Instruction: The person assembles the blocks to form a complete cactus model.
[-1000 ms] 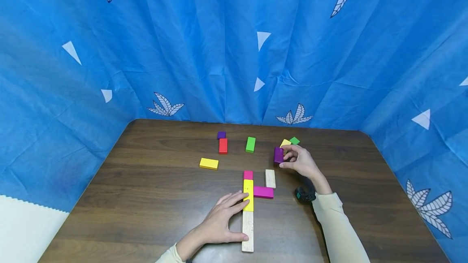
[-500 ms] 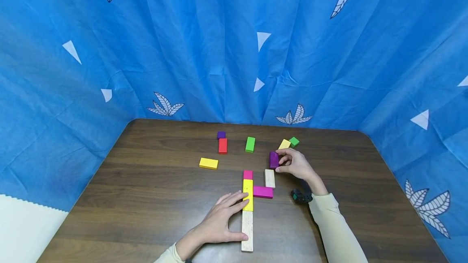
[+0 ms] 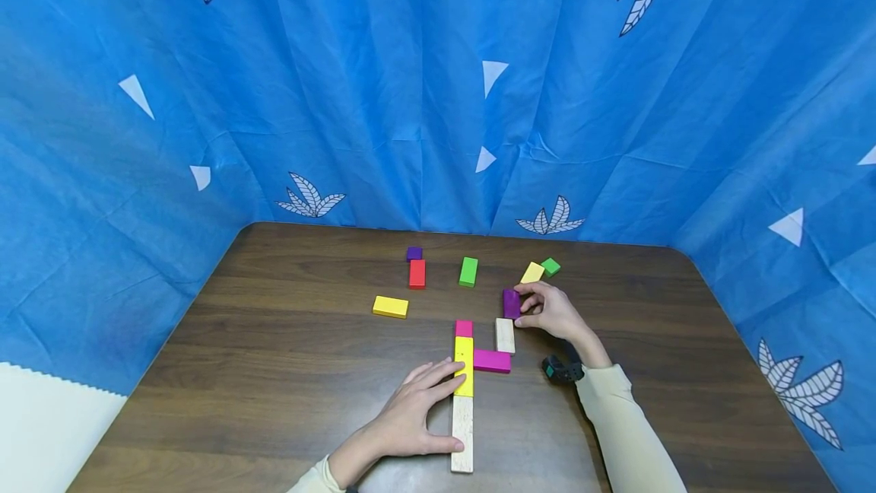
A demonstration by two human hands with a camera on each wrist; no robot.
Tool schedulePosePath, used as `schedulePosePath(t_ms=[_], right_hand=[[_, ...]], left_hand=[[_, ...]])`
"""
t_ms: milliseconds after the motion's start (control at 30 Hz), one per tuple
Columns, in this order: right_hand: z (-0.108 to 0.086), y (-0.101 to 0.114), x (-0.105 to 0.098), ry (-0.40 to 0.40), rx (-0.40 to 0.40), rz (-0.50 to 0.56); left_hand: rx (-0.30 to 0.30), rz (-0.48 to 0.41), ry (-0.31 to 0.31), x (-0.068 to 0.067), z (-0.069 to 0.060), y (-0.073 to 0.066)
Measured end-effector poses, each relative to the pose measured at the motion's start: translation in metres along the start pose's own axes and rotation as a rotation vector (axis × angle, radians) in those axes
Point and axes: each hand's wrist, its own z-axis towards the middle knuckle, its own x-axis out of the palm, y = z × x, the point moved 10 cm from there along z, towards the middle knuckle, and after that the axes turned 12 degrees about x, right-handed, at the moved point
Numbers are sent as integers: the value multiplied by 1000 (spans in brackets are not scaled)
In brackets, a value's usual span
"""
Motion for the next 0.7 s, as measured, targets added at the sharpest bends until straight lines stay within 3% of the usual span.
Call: schedulePosePath(t_ms=[500, 700], right_hand=[[1, -1, 4, -7, 9, -33], [0, 1, 4, 11, -30, -25]], left_hand=[[-4, 5, 2, -1, 0, 0], [-10, -1, 11, 0, 0, 0]])
